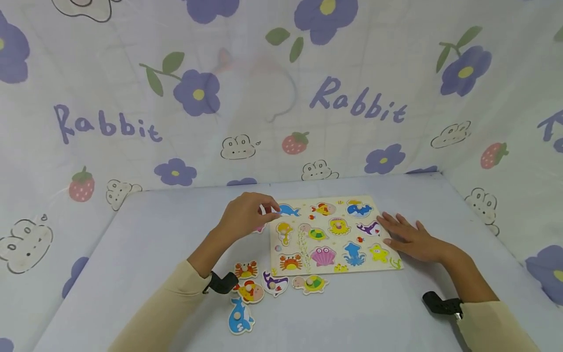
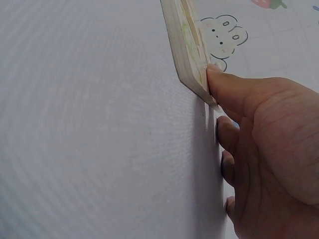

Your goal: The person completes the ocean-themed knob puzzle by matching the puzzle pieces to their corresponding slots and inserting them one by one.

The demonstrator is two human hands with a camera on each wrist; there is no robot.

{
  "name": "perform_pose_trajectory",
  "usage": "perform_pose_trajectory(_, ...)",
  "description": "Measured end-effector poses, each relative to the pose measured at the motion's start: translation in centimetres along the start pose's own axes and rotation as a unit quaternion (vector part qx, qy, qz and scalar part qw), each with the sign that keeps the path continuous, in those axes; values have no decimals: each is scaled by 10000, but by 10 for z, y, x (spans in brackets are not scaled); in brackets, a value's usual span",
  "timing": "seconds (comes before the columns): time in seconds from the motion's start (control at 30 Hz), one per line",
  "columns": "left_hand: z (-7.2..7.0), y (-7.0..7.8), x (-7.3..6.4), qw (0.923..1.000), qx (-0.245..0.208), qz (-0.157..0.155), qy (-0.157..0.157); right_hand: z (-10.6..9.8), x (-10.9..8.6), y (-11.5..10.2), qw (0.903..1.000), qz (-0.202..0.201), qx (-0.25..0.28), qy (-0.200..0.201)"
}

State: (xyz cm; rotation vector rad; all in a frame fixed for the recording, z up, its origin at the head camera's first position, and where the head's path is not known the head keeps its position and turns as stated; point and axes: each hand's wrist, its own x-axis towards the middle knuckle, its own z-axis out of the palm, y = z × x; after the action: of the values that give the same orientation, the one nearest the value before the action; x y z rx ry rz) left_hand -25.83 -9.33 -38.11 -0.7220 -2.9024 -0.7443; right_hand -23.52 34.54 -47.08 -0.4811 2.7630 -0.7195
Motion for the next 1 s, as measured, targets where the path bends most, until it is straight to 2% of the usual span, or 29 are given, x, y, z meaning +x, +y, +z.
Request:
perform_pose_trajectory(0.2, -1, -23, -6, 9991, 34, -433, -4, -1, -1, 1, 10000, -4, 27, 34)
perform_pose_trajectory(0.5, 11, -55, -3, 9959, 299, -852, -78, -1, -2, 4, 10000, 40, 70, 44)
perform_pose_trajectory(0.83, 26, -70, 6, 9892, 657, -1249, -401, -1, -2, -1, 9999, 6, 126, 2)
perform_pose_trajectory(1.0, 33, -72, 11, 9870, 793, -1348, -373, -2, -3, -1, 9999, -7, 114, -18)
